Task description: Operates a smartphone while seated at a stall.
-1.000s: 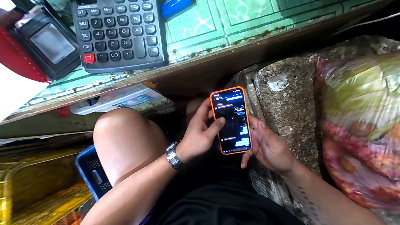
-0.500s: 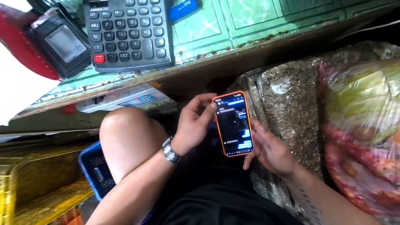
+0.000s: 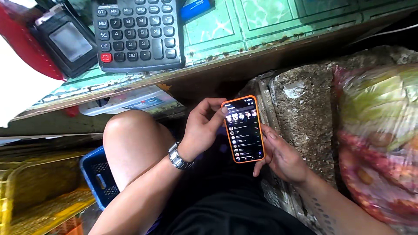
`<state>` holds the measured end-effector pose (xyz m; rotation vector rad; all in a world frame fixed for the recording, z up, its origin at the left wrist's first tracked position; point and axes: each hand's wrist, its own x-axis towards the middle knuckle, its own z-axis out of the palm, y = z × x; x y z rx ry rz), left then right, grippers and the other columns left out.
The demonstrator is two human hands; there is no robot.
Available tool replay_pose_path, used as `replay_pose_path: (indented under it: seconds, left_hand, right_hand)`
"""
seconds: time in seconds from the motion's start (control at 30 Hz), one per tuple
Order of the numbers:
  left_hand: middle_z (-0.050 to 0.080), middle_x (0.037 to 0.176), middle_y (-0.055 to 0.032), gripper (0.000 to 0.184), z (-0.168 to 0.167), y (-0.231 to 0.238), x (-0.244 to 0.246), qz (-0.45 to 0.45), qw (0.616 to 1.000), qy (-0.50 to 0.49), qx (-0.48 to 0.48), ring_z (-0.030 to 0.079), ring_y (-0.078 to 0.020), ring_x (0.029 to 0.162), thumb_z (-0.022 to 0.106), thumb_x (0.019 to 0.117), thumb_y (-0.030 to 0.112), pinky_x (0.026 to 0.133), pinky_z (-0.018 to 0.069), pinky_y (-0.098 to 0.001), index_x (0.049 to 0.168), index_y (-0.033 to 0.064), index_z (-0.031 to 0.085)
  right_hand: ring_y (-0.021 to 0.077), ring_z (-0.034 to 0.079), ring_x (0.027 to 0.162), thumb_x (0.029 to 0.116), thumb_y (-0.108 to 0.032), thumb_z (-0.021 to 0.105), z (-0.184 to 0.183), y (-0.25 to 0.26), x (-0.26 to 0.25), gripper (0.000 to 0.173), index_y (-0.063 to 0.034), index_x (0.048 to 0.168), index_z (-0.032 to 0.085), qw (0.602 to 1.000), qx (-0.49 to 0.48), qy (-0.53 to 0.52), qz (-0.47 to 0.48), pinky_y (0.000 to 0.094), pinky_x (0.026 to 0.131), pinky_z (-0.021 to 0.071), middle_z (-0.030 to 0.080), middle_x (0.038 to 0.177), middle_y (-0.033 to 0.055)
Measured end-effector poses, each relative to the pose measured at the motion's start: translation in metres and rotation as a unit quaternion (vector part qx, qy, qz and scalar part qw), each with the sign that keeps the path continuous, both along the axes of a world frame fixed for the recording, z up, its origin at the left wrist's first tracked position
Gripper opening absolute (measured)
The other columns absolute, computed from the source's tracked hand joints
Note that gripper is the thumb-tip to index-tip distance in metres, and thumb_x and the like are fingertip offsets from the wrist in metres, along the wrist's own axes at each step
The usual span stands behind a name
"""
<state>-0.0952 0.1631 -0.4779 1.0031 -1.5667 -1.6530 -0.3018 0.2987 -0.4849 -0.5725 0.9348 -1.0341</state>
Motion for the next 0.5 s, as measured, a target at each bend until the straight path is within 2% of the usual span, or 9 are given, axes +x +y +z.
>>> replay_pose_path:
  seconds: [0.13, 0.23, 0.3, 0.37, 0.43, 0.5]
  left_hand:
    - [0.069, 0.094, -0.0068, 0.026, -0.0008, 0.0013, -0.0016, -0.001, 1.0, -0.005, 0.001, 0.068, -0.015, 0.072, 0.055, 0.1047, 0.011, 0.064, 0.0613, -0.0288, 0.13, 0.0038, 0.059]
    - [0.069, 0.094, -0.0065, 0.026, 0.0002, 0.0014, -0.0015, -0.001, 1.0, -0.008, -0.005, 0.068, -0.0145, 0.072, 0.055, 0.1048, 0.011, 0.065, 0.0612, -0.0287, 0.129, 0.0038, 0.06]
    - [0.068, 0.095, -0.0061, 0.027, 0.0003, 0.0018, -0.0016, -0.002, 1.0, -0.013, -0.006, 0.068, -0.0144, 0.073, 0.056, 0.1042, 0.011, 0.065, 0.0616, -0.0289, 0.13, 0.0045, 0.059]
    - [0.069, 0.098, -0.0058, 0.03, 0.0003, 0.0029, -0.0022, -0.005, 1.0, -0.02, -0.006, 0.069, -0.0145, 0.076, 0.058, 0.1035, 0.011, 0.067, 0.0622, -0.0298, 0.133, 0.0056, 0.057]
    - [0.068, 0.102, -0.0063, 0.034, 0.0008, 0.0044, -0.0031, -0.012, 1.0, -0.019, -0.007, 0.07, -0.0153, 0.08, 0.059, 0.103, 0.01, 0.07, 0.0632, -0.0312, 0.137, 0.0064, 0.054]
    - [0.069, 0.103, -0.0066, 0.04, 0.0016, 0.0068, -0.0037, -0.021, 1.0, -0.012, -0.009, 0.071, -0.0163, 0.083, 0.06, 0.1021, 0.01, 0.072, 0.0637, -0.0327, 0.141, 0.0075, 0.05]
  right_hand:
    - [0.0326, 0.072, 0.105, 0.1108, -0.035, 0.025, 0.0006, -0.0009, -0.0001, 0.048, -0.0152, 0.154, 0.03, 1.0, 0.004, -0.007, -0.004, 0.041, 0.052, 0.0633, 0.061, 0.135, 0.0186]
    - [0.0292, 0.074, 0.1, 0.1062, -0.018, 0.033, 0.0057, -0.0033, 0.0013, 0.047, -0.0154, 0.153, 0.03, 1.0, 0.01, 0.017, -0.002, 0.0394, 0.051, 0.0631, 0.062, 0.132, 0.0164]
    - [0.0291, 0.074, 0.099, 0.0965, -0.003, 0.044, 0.0085, -0.0043, 0.003, 0.06, -0.0134, 0.154, 0.029, 0.999, 0.01, 0.044, 0.0, 0.0384, 0.05, 0.0629, 0.063, 0.131, 0.0169]
    - [0.0299, 0.074, 0.1, 0.088, 0.007, 0.05, 0.0083, -0.0045, 0.0044, 0.073, -0.0125, 0.154, 0.026, 0.998, -0.006, 0.068, 0.011, 0.0392, 0.053, 0.0643, 0.062, 0.132, 0.0167]
    - [0.0326, 0.072, 0.104, 0.0844, 0.012, 0.053, 0.0068, -0.0043, 0.0038, 0.081, -0.0112, 0.156, 0.021, 0.997, -0.027, 0.065, 0.019, 0.0425, 0.059, 0.0662, 0.06, 0.136, 0.018]
    - [0.0328, 0.072, 0.105, 0.0845, 0.011, 0.055, 0.0064, -0.0032, 0.0024, 0.082, -0.0096, 0.156, 0.019, 0.998, -0.033, 0.041, 0.017, 0.0426, 0.06, 0.0664, 0.059, 0.136, 0.018]
